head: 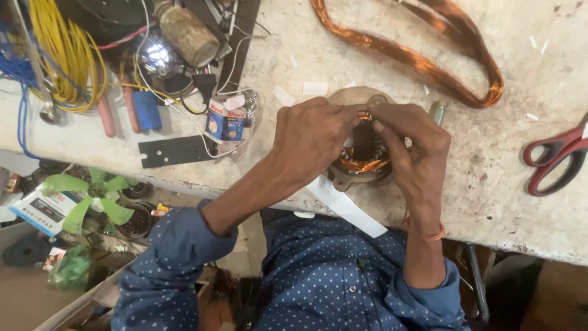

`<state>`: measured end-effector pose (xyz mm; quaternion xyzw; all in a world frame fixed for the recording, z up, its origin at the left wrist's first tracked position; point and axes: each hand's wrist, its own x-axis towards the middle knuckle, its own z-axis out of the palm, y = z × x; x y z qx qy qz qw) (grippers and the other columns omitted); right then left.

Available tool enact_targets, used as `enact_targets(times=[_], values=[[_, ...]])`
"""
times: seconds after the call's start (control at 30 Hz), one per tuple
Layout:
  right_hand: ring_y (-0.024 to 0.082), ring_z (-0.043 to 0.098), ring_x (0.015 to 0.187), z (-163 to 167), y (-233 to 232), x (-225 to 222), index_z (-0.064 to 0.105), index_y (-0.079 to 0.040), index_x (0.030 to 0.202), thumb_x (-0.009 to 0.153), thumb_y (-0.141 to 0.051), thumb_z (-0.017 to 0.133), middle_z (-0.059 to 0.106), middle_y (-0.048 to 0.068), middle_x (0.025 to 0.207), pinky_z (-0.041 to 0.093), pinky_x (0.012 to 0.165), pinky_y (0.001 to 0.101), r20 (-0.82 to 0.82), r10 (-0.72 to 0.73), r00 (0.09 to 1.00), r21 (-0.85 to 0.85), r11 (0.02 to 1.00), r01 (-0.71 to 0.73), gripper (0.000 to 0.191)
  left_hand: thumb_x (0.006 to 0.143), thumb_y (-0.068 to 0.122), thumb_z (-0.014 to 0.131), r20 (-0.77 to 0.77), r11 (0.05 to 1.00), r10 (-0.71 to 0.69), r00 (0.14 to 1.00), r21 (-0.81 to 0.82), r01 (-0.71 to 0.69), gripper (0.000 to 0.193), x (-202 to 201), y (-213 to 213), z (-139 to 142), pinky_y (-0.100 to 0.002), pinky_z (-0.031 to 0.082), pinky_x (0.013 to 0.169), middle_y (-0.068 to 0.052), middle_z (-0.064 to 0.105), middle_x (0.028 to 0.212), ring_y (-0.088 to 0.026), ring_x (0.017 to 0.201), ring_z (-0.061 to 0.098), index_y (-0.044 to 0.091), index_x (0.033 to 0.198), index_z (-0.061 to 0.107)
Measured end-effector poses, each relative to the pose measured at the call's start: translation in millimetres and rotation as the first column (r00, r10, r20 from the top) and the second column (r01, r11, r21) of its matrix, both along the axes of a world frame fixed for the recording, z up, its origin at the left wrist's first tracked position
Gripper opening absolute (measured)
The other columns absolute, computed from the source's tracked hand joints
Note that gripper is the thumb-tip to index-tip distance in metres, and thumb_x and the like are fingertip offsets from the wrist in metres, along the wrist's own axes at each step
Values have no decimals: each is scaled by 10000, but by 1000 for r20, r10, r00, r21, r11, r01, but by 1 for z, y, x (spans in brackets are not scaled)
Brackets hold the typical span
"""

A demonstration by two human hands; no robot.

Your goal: The person winds copper wire around a motor stator core, secures the winding with white tape, and trims excess tape with scissors. The person then wraps the stator with a roll of white insulating tape.

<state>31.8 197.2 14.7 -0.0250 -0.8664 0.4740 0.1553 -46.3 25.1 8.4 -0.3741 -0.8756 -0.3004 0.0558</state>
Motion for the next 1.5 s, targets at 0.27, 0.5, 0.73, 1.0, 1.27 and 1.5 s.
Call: enact_targets(times=[0.27,0.5,0.73,1.0,1.27,1.5], values=[[209,680,1152,3,-5,11,713,-55,1232,976,-43,674,717,121,1251,556,984,309,85,-52,995,-184,981,67,258,920,150,731,276,969,86,957,201,-145,253,22,-9,-3,-411,568,830,-83,747,1143,-288,1037,677,135,1170,769],[346,456,1515,4,11,43,718,-24,1195,919,-176,700,478,171,1593,443,1248,453,43,172,984,-227,961,-158,316,751,202,869,189,931,-158,969,356,83,352,50,-27,-12,-514,416,1173,-151,462,1487,-419,1388,427,146,1089,789],[349,513,1479,-21,6,39,779,-29,1011,786,-13,767,525,154,1560,442,1187,436,103,122,987,-172,980,-103,225,789,151,863,178,914,-89,980,406,9,241,49,-19,-31,-475,445,1160,-138,492,1466,-383,1384,465,94,1005,773],[334,534,1470,-33,6,39,740,12,941,805,38,765,550,165,1528,495,1196,419,48,92,995,-228,970,-79,141,858,201,843,-40,953,-23,999,301,35,243,63,-10,-34,-486,425,1091,-148,440,1238,-370,1280,448,59,1000,707],[313,541,1442,-23,8,41,744,6,1001,791,54,761,546,171,1518,497,1201,416,62,118,991,-157,982,-107,215,857,245,859,-69,964,14,997,264,5,265,66,-12,-24,-451,436,1115,-114,472,1327,-353,1316,441,100,1033,724],[211,701,1198,-12,23,70,662,5,1308,1016,19,697,692,156,1315,610,1002,313,6,-167,986,-288,944,161,294,914,115,848,-42,908,111,993,411,-84,318,88,-27,-21,-419,527,1020,-105,560,1281,-315,1231,559,53,1187,698]])
